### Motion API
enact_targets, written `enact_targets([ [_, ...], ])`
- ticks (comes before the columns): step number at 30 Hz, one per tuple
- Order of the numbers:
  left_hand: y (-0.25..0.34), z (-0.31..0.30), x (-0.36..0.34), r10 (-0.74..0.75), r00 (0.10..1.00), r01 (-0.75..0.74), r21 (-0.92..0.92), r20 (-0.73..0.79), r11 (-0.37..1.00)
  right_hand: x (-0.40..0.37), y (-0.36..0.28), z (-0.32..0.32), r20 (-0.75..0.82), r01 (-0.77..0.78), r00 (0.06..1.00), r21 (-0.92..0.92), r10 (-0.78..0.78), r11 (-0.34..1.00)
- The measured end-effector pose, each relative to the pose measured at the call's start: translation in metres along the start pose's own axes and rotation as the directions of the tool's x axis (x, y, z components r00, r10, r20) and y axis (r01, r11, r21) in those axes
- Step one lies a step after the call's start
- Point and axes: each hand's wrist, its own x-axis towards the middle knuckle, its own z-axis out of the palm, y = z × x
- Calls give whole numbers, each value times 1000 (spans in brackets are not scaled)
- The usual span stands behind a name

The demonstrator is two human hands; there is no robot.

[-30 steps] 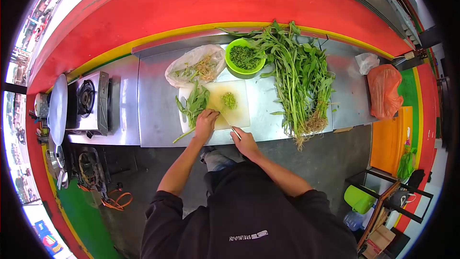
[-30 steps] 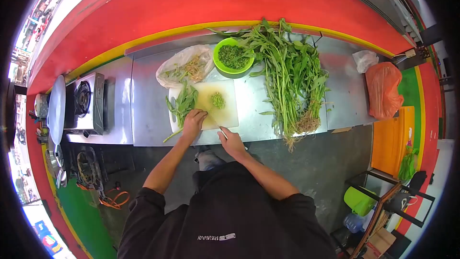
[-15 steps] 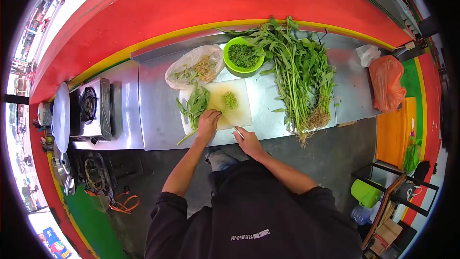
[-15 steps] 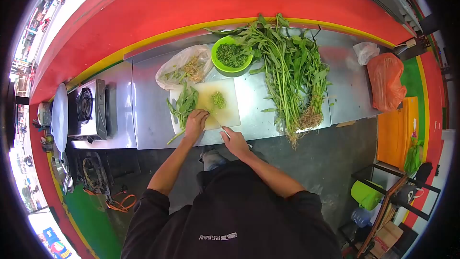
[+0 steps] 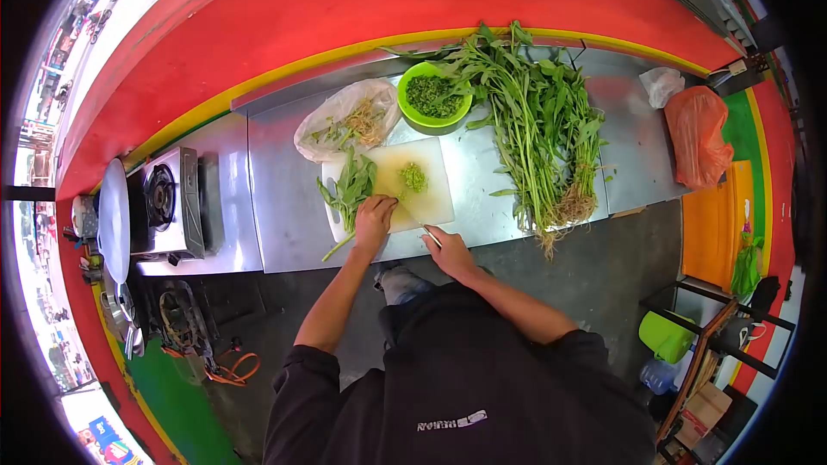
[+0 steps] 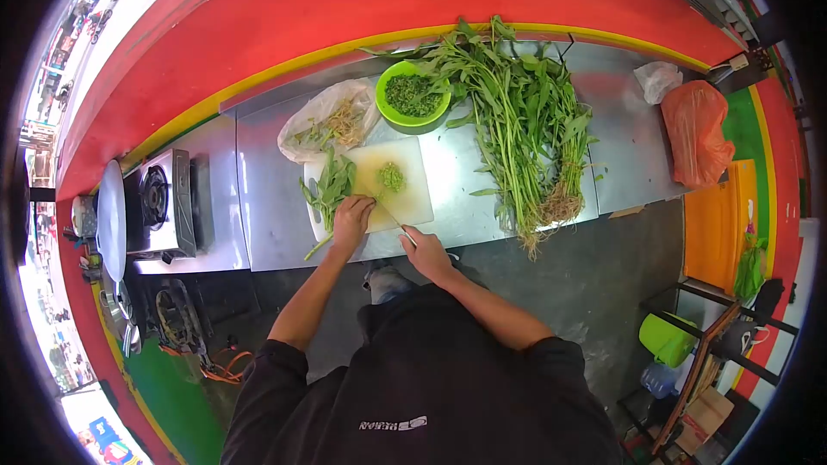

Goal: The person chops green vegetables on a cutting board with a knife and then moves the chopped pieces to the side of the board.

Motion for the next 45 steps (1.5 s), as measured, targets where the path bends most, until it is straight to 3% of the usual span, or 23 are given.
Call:
enact_targets([
  [4, -5, 2, 0, 8, 1000, -8, -36, 1, 999, 4, 4, 0, 47, -65, 997, -25, 67, 998],
  [7, -3, 1, 1, 33, 999, -31, -40, 34, 999, 13, 10, 9, 8, 28, 1000, -41, -27, 999],
  [15, -1, -2, 5, 12, 999, -11, -26, 38, 1000, 0, 2, 0, 33, -56, 998, 7, 56, 998],
  [22, -1, 2, 1, 41, 999, -40, -30, 34, 999, 14, 9, 11, -10, 20, 1000, -35, -21, 999],
  [45, -1, 2, -7, -5, 1000, 5, -19, 1, 1000, -3, 2, 4, 18, -51, 999, 0, 51, 999],
])
